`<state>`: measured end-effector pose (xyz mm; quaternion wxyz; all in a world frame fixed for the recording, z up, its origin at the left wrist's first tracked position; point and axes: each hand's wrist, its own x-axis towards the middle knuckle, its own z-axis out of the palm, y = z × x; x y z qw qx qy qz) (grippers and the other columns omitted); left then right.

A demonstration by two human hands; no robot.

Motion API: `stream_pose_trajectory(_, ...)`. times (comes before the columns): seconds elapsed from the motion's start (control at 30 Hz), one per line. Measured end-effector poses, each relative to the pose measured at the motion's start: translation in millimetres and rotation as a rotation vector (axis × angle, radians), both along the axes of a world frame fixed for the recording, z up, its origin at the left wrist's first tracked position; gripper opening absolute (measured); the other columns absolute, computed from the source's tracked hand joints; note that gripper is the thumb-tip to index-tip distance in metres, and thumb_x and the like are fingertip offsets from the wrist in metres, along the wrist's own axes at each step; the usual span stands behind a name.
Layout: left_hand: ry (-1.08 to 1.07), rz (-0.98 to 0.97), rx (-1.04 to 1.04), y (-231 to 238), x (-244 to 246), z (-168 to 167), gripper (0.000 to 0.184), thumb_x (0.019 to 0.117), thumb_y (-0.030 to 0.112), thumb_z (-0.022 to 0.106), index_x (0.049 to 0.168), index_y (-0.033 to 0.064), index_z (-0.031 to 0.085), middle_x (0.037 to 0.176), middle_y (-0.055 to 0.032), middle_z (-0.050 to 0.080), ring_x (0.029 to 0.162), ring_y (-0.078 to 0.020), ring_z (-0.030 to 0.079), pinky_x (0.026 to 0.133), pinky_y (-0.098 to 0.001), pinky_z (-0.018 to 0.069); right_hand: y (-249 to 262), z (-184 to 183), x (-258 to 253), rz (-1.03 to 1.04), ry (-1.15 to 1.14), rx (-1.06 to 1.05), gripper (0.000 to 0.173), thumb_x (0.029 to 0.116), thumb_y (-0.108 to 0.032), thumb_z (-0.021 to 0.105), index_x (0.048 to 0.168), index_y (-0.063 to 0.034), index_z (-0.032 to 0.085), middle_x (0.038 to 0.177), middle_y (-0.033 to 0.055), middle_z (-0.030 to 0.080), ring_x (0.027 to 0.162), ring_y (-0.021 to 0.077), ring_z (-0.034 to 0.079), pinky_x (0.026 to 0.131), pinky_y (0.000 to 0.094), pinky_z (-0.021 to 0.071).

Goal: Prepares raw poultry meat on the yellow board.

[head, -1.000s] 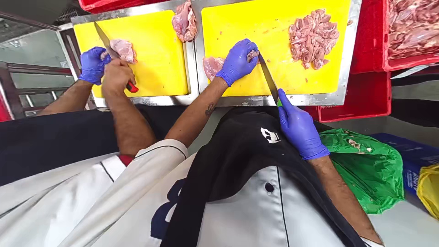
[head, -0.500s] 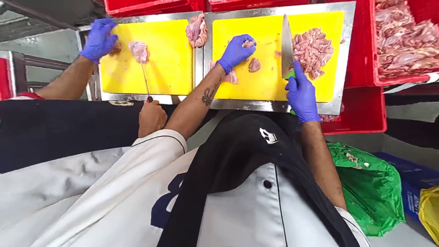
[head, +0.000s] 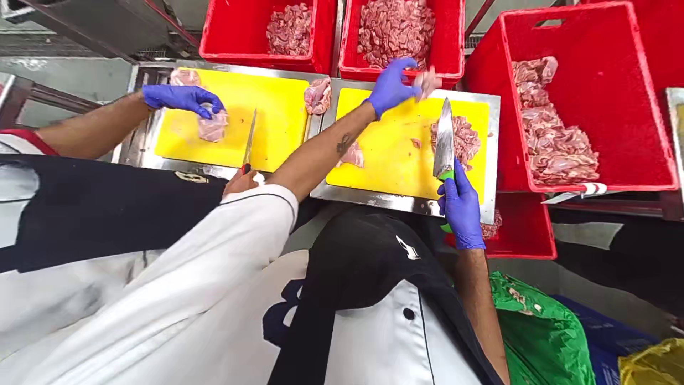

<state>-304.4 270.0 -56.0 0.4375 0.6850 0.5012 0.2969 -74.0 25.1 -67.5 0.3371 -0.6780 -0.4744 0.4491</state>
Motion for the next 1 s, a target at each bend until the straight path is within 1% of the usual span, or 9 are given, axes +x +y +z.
stream_pose_trajectory(0.1,-0.161,0.274,-0.068,18.0,15.3,-13.5,0.043,0.0982,0.021,0.068,0.134,-0.0006,0.06,0.132,-0.0177,0.065,0.118,-0.0264,0.066,0.099,-0.0451,0.0567,-4.5,5.9,-1.1,-0.018,0.05,0.025,0.052,0.1105,-0.021,0.041,0.161,-0.014,0.034,0.083,0.0037,0.065,0.047,0.011,0.051,0.04,0.026,0.0455)
stream_pose_trajectory(0.23,-0.671,-0.18,-0.694,-68.6,46.8,-22.0,0.043,0.1097,0.025,0.045,0.147,0.0042,0.048,0.141,-0.0175,0.057,0.124,-0.0284,0.06,0.1,-0.0499,0.0534,-1.9,17.4,-10.7,-0.016,0.199,0.068,0.053,0.1103,-0.017,0.041,0.162,-0.0114,0.031,0.081,0.003,0.063,0.046,0.0107,0.051,0.039,0.025,0.0458)
stream_pose_trajectory(0.33,-0.931,-0.329,-0.751,-117.0,60.3,-29.3,0.035,0.1107,0.024,0.039,0.134,0.0024,0.054,0.12,-0.0129,0.065,0.105,-0.0207,0.066,0.094,-0.0415,0.0564,-0.2,27.6,-10.7,-0.021,0.239,0.107,0.053,0.1099,-0.016,0.042,0.161,-0.0125,0.031,0.081,0.0027,0.063,0.048,0.0115,0.052,0.039,0.0254,0.0462)
stream_pose_trajectory(0.43,-0.404,-0.312,-0.367,-122.6,37.6,-18.4,0.027,0.1078,0.014,0.049,0.117,-0.005,0.066,0.102,-0.0106,0.07,0.088,-0.0135,0.069,0.083,-0.0325,0.0589,9.2,39.0,-2.3,-0.069,0.164,0.178,0.054,0.1093,-0.015,0.042,0.162,-0.0119,0.029,0.081,0.0015,0.062,0.048,0.0103,0.053,0.04,0.0254,0.0475)
stream_pose_trajectory(0.53,0.319,-0.016,0.05,-124.5,-24.9,-22.8,0.024,0.0997,0.023,0.061,0.116,0.0121,0.075,0.11,-0.0061,0.076,0.106,-0.0212,0.071,0.097,-0.0492,0.0568,2.8,21.7,6.2,0.032,-0.029,0.102,0.056,0.1085,-0.019,0.043,0.163,-0.0168,0.03,0.085,0.0027,0.063,0.05,0.0112,0.053,0.042,0.0282,0.0484)
stream_pose_trajectory(0.63,0.499,0.27,-0.061,-122.0,-104.7,-26.8,0.035,0.0994,0.028,0.062,0.13,0.0121,0.068,0.126,-0.0093,0.071,0.121,-0.0275,0.066,0.106,-0.0543,0.0515,-21.1,-7.5,3.0,0.367,-0.176,-0.046,0.052,0.108,-0.026,0.043,0.16,-0.0227,0.038,0.09,0.006,0.067,0.06,0.0148,0.058,0.054,0.037,0.0531)
stream_pose_trajectory(0.73,0.581,0.328,-0.3,-137.3,-157.2,-43.9,0.058,0.0949,0.048,0.066,0.138,0.01,0.062,0.129,-0.0145,0.069,0.123,-0.0342,0.064,0.105,-0.0613,0.049,-39.4,-28.9,-5.6,0.585,-0.208,-0.114,0.049,0.109,-0.03,0.045,0.158,-0.0259,0.042,0.096,0.0039,0.072,0.073,0.0125,0.065,0.07,0.0375,0.0579)
stream_pose_trajectory(0.87,0.442,0.371,-0.249,-163.0,-149.6,-64.0,0.04,0.0918,0.039,0.075,0.113,0.0051,0.073,0.118,-0.0176,0.069,0.11,-0.032,0.067,0.098,-0.0558,0.054,-27.0,-41.6,11.7,0.341,-0.207,-0.094,0.05,0.1092,-0.026,0.044,0.159,-0.0232,0.041,0.093,0.0094,0.069,0.065,0.017,0.061,0.061,0.0403,0.0544)
stream_pose_trajectory(1.0,0.422,0.383,-0.112,-169.9,-118.2,-59.5,0.021,0.0915,0.024,0.071,0.1,0.0048,0.069,0.103,-0.0167,0.07,0.1,-0.0333,0.069,0.087,-0.0568,0.0567,-17.7,-33.5,18.9,0.245,-0.227,-0.06,0.052,0.1092,-0.027,0.041,0.161,-0.021,0.036,0.089,0.0076,0.066,0.056,0.0147,0.054,0.051,0.0365,0.0494)
